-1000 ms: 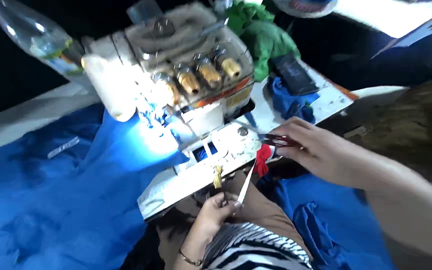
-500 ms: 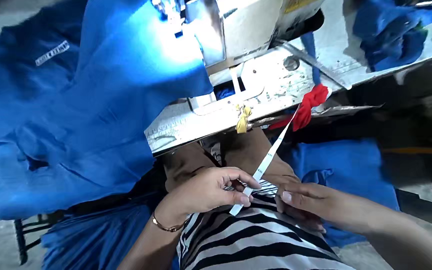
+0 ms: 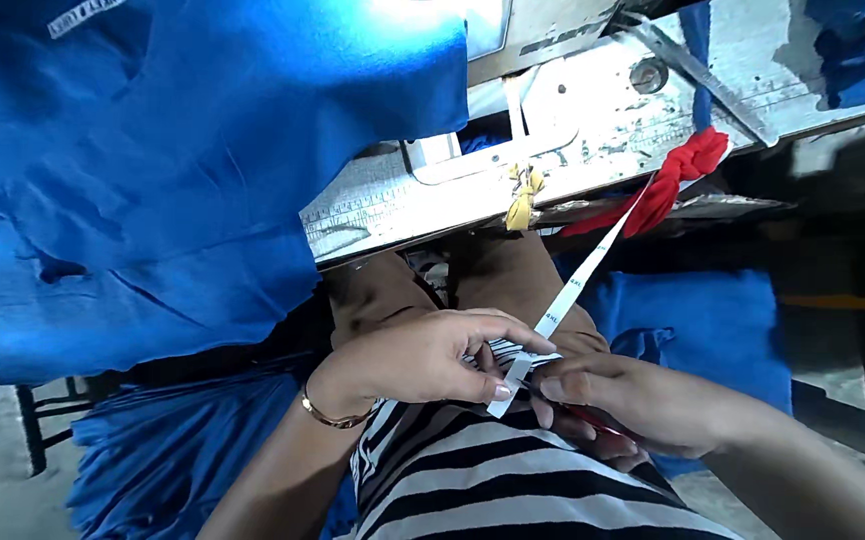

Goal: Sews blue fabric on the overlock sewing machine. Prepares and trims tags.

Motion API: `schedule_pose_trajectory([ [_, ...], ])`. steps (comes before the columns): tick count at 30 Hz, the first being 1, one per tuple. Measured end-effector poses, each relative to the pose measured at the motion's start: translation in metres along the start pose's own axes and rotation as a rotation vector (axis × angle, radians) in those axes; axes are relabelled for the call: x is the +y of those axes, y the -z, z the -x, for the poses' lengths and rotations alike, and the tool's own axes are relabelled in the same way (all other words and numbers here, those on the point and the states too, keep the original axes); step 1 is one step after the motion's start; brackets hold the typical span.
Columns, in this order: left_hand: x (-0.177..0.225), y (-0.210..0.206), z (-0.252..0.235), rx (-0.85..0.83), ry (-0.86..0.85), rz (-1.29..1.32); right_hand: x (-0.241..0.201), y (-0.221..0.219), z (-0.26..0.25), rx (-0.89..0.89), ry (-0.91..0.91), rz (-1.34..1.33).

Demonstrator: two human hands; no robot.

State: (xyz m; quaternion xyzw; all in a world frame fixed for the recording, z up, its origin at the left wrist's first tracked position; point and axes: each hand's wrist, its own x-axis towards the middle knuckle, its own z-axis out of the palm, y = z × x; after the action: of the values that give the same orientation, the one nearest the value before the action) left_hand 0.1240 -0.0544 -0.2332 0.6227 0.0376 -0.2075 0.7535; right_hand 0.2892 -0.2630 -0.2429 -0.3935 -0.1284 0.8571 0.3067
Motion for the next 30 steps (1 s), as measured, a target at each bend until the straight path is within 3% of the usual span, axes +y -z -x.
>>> schedule_pose_trajectory([
  [30,0.0032,0.0072,-0.0101,-0.064,0.063,0.007,-0.0015,-0.0007,-0.008,0.025,0.043,-0.082],
])
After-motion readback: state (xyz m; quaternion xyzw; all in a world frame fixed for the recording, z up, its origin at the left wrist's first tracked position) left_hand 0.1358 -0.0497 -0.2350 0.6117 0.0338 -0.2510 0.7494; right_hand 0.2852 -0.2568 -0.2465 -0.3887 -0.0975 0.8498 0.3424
